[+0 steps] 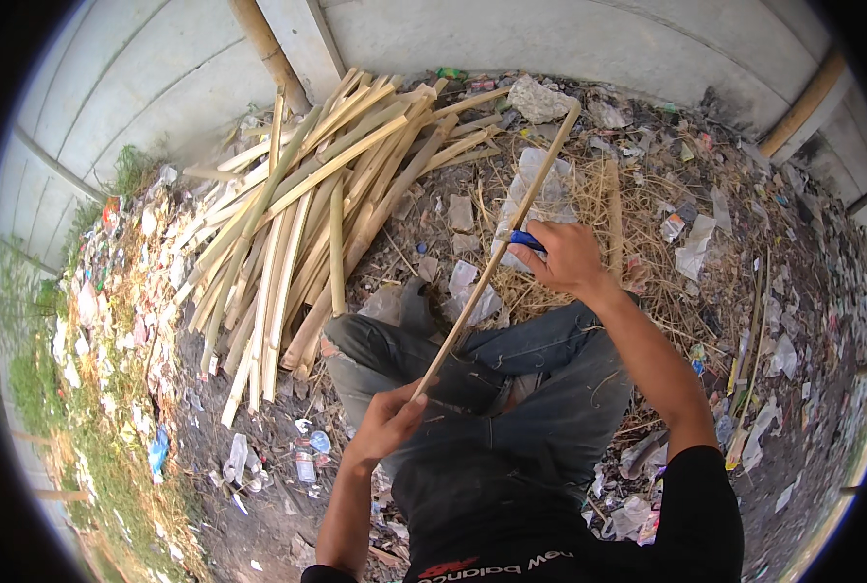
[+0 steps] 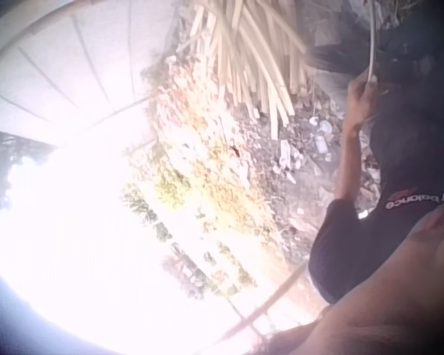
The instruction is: The person sits on the ground and uses a blue utility knife to split long bamboo poles into thin strips. They hold the bamboo with one hand and carefully guide the knife along the length of the pole to separate the fibers, repeating this process for multiple pieces.
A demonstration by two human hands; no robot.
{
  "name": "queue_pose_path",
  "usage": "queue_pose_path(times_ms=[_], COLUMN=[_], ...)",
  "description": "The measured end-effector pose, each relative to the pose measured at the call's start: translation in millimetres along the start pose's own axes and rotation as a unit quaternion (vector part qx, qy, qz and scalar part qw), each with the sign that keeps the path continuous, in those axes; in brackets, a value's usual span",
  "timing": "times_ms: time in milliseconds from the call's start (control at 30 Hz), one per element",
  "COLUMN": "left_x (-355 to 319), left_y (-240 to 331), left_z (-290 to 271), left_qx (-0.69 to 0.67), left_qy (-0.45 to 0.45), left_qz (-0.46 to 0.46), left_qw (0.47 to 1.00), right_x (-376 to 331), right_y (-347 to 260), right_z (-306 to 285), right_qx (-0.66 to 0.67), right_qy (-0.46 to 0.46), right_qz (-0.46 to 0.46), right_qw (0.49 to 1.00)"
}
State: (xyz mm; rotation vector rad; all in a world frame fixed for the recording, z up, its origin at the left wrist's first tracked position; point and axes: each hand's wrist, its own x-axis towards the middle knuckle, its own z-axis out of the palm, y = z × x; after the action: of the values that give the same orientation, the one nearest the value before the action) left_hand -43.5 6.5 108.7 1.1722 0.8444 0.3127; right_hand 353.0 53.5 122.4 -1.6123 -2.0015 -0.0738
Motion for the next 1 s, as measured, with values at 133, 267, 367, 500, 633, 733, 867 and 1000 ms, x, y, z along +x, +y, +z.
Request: queue_pose_path(times_ms=[133,267,367,500,633,733,867,1000], left_x=[-4,-4,-7,-10,-7,-8,-8,-1], left_y=[2,7,14,23,19,7,1,5], left_z=[0,1,0,1,2,-4,-4,6], left_qx=[0.041,0.079,0.104,0.175,0.175,0.161,0.144,0.093], left_qy=[0.012,0.014,0.026,0.031,0.019,0.006,-0.03,-0.009], left_qz=[0.02,0.018,0.002,0.016,0.05,0.045,0.041,0.034], left_qw=[0.999,0.997,0.994,0.984,0.983,0.986,0.988,0.995], right_x=[-10,-6,4,3,-5,-6,8,-12], right_y=[4,-13,-4,20,33,48,29,-13], right_z=[-18,-16,-19,-8,8,-7,-15,-22], right_qx=[0.071,0.138,0.122,0.178,0.335,0.675,0.305,0.223], right_qy=[-0.06,0.096,0.086,0.052,0.095,0.11,0.285,0.092], right_qz=[-0.058,-0.023,-0.046,-0.029,0.124,0.247,0.25,0.276], right_qw=[0.994,0.985,0.988,0.982,0.929,0.686,0.874,0.93])
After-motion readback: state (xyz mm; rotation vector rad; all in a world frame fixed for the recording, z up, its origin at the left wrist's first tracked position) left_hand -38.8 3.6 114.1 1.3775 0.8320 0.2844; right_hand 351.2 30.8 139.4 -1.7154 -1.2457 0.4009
